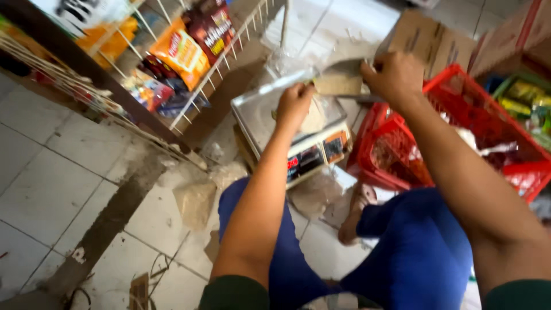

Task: The person scoops white powder into plastic bags, weighs each bag on a digital scale, and ties the bags closed by hand.

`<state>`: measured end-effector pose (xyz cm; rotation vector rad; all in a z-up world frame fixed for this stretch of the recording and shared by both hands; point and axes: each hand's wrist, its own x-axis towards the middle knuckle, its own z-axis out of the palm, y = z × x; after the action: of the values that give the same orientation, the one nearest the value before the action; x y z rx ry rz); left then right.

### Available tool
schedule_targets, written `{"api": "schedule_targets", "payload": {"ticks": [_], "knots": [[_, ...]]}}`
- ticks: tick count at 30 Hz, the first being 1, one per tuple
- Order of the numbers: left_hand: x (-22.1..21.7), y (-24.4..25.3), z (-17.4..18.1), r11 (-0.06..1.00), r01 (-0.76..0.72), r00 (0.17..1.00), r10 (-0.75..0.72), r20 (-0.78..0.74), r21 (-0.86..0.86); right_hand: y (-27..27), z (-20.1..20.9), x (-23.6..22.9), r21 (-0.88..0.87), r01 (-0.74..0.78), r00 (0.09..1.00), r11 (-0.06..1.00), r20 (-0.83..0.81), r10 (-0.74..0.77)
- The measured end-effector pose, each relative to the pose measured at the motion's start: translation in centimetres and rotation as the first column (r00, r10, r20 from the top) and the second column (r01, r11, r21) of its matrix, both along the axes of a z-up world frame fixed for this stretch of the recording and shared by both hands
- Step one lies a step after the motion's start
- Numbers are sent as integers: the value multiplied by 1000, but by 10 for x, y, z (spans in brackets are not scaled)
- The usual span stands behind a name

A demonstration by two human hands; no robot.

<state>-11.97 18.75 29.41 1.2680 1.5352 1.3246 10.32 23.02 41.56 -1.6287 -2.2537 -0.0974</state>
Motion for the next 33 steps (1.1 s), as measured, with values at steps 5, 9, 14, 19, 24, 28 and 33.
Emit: {"api": "schedule_targets", "payload": {"ticks": [5, 9, 14, 19, 24, 28, 33], "knots": [[2, 2, -18, 992, -25, 996, 36, -86, 124, 1, -10, 5, 66, -64, 996, 996, 66, 59], [5, -2, -11, 995, -30, 995, 39, -89, 96, 7, -11, -1, 74, -92, 993, 993, 81, 86], [5, -2, -8, 992, -12, 994, 25, -107, 126, 10, -14, -11, 62, -15, 970, 998, 243, 0], [4, -6, -1, 997, -10, 997, 16, -78, 75, 7, -9, -15, 168, -78, 971, 983, 236, 37], [5, -7, -3, 997, -12, 998, 17, -60, 71, -1, -2, -20, 189, -94, 952, 977, 304, 33], [5, -3, -5, 991, -3, 996, 15, -83, 136, -6, 1, -34, 189, -167, 887, 968, 457, 64], [7, -5, -4, 995, -6, 995, 15, -100, 95, -16, -2, -45, 459, -406, 836, 790, 536, 118]]}}
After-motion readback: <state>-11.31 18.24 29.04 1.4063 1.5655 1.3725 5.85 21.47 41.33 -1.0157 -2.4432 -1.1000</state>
